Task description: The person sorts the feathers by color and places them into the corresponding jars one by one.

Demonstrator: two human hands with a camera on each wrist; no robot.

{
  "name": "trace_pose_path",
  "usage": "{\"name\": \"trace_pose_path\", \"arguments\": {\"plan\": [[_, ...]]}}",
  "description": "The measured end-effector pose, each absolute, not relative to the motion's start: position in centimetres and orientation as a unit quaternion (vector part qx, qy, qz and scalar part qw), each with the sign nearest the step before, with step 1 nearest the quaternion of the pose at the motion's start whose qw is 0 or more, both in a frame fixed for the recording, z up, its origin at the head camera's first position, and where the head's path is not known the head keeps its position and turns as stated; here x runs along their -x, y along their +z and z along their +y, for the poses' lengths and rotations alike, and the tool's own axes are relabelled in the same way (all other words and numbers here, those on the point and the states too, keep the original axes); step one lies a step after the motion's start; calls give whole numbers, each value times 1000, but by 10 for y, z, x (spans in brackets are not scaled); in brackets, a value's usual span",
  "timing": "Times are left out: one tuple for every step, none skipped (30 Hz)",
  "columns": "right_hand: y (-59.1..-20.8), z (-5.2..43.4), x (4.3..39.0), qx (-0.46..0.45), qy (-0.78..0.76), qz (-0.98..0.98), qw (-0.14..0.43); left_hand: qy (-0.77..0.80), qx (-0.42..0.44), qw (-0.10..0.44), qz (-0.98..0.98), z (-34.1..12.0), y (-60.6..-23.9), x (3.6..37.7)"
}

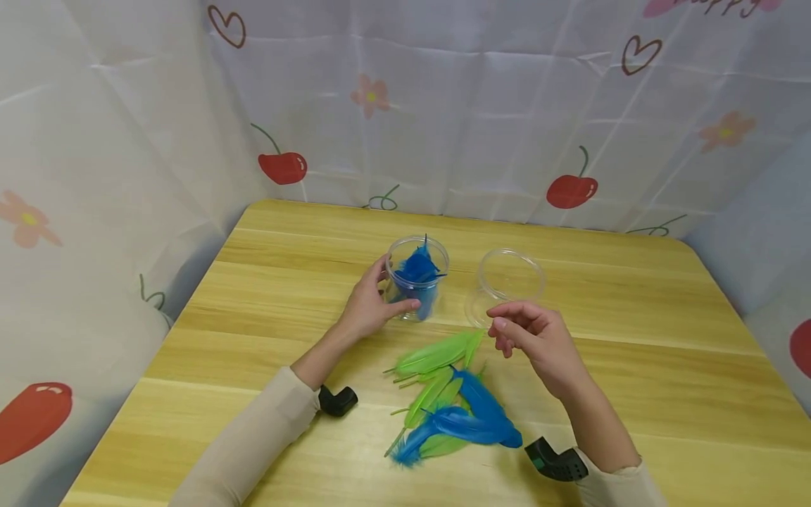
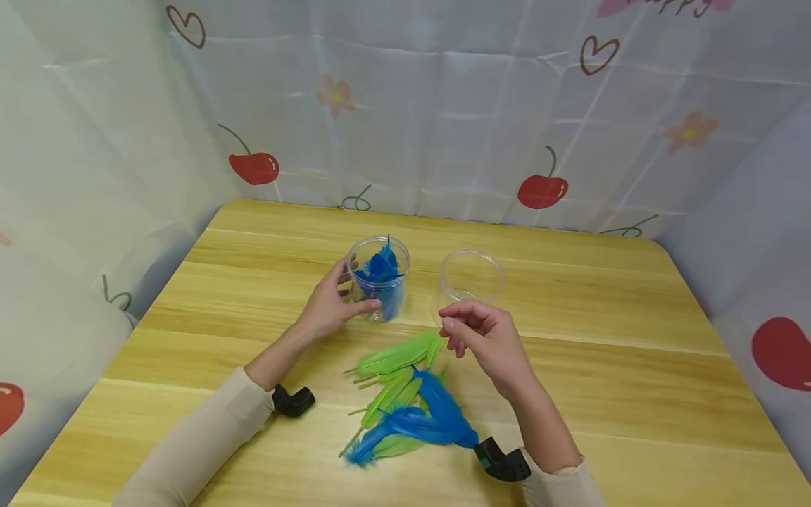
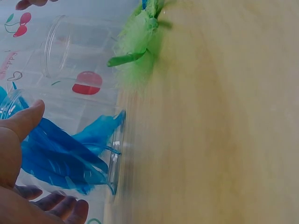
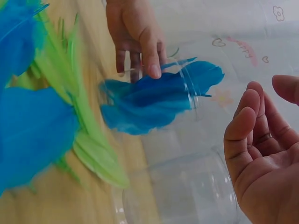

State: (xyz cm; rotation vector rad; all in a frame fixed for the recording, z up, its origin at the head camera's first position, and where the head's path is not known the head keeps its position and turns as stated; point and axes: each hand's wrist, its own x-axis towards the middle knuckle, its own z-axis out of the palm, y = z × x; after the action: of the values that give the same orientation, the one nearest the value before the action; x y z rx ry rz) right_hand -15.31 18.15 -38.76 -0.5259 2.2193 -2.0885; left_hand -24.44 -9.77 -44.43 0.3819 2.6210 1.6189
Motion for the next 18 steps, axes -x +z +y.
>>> {"name": "trace_pose_path", "arguments": {"plan": [[-389,183,152,167,-670,722,27,521,-123,17,844,-98,-444,244],[-389,185,150,162,-663,730,30,522,-123,17,844,-98,-444,244],[-390,187,149,157,-657,737,35,522,-123,16,844,-98,-444,244],[-391,189,147,151,-649,745,40,522,-123,16,844,-98,-445,244],[-392,191,146,145,-640,753,46,524,-123,16,843,-98,-445,244],[-393,192,144,140,-632,761,53,524,-122,15,843,-98,-445,244],[-394,194,143,134,-624,768,60,525,-121,15,842,-98,-445,244],[-395,195,142,128,-618,773,68,526,-121,14,842,-98,-445,244],[-397,197,141,123,-613,777,77,526,-122,13,841,-98,-445,244],[-398,198,140,118,-607,781,85,527,-121,13,841,-98,-445,244],[-399,200,139,114,-602,785,94,528,-121,13,840,-98,-446,244],[-401,201,138,110,-598,787,104,528,-121,13,840,-98,-446,244],[-402,203,137,107,-594,789,114,529,-120,13,840,-98,-446,245],[-403,204,136,107,-589,791,124,530,-121,14,839,-98,-446,245],[-404,206,135,106,-585,793,134,530,-122,14,839,-98,-446,245],[-405,207,134,107,-579,795,143,530,-122,15,839,-98,-446,245],[-406,209,133,108,-574,797,152,530,-123,14,839,-98,-446,245],[-407,210,133,109,-570,799,161,530,-124,15,839,-98,-446,245]]}}
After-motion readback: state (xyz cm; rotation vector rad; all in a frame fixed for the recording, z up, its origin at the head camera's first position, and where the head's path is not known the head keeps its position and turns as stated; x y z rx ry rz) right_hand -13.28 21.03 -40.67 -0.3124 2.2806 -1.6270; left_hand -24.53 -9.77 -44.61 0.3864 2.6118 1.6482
